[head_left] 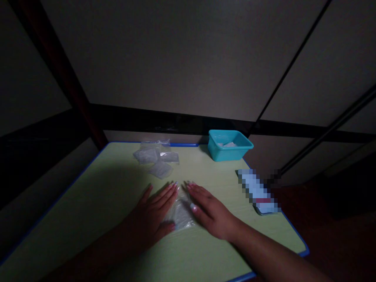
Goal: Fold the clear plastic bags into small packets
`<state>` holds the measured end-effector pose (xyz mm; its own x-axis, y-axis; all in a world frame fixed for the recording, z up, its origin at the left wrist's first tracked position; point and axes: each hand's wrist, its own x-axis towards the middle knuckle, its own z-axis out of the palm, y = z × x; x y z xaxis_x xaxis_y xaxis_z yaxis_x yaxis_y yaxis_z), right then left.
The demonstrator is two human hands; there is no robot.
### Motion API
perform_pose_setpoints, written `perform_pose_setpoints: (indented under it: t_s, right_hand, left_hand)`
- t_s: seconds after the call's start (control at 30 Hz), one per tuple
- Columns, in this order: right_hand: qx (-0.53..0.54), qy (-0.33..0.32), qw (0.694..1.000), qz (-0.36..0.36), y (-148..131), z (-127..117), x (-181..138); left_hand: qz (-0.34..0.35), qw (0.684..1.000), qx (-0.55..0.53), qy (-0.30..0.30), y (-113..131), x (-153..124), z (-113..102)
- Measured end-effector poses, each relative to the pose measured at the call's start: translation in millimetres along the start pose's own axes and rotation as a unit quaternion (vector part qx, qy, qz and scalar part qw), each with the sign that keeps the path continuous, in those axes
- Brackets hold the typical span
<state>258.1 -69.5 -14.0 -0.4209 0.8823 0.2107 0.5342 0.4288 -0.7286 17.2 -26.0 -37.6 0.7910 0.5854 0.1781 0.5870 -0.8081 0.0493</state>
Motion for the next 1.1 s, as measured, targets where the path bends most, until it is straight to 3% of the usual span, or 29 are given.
perform_pose_setpoints:
  t_s: [0.03, 0.1, 0.2, 0.27, 0.37, 0.47, 0.63, 0.73, 0.83, 0.97, 1.03, 1.1]
  right_hand:
    - [0.097, 0.061, 0.993, 0.032, 1, -4, 2]
    - [0.309, 0.137, 0.934, 0.116, 4, -13, 6]
    - [0.54, 0.114, 0.81, 0.199, 6, -26, 9]
    - [0.609, 0.085, 0.759, 0.215, 7, -30, 8]
    - [0.652, 0.07, 0.723, 0.218, 8, -28, 7]
    - [0.666, 0.069, 0.71, 0.217, 8, -21, 8]
    - [0.661, 0.075, 0.717, 0.207, 9, -10, 12]
    - [0.644, 0.074, 0.738, 0.189, 7, -6, 13]
    - [0.586, 0.063, 0.794, 0.15, 1, -1, 12]
    - [0.401, 0.002, 0.915, 0.047, -7, 6, 8]
    - [0.324, -0.019, 0.946, 0.004, -8, 8, 7]
    - [0.298, -0.016, 0.954, -0.004, -7, 9, 6]
  left_hand:
    - [0.007, 1.0, -0.012, 0.02, 0, 2, -6]
    - [0.038, 0.997, -0.049, 0.049, -1, 5, -19]
    - [0.116, 0.987, -0.104, 0.032, -3, 7, -34]
    - [0.136, 0.985, -0.107, 0.01, -6, 6, -36]
    - [0.132, 0.985, -0.11, -0.017, -9, 6, -28]
    - [0.121, 0.981, -0.15, -0.034, -12, 8, -22]
    - [0.096, 0.972, -0.213, -0.035, -13, 11, -22]
    - [0.097, 0.968, -0.228, -0.035, -13, 11, -23]
    - [0.09, 0.969, -0.226, -0.044, -12, 11, -23]
    - [0.087, 0.97, -0.222, -0.034, -13, 11, -21]
    - [0.087, 0.971, -0.222, -0.027, -13, 11, -21]
    - [0.083, 0.972, -0.217, -0.025, -12, 10, -22]
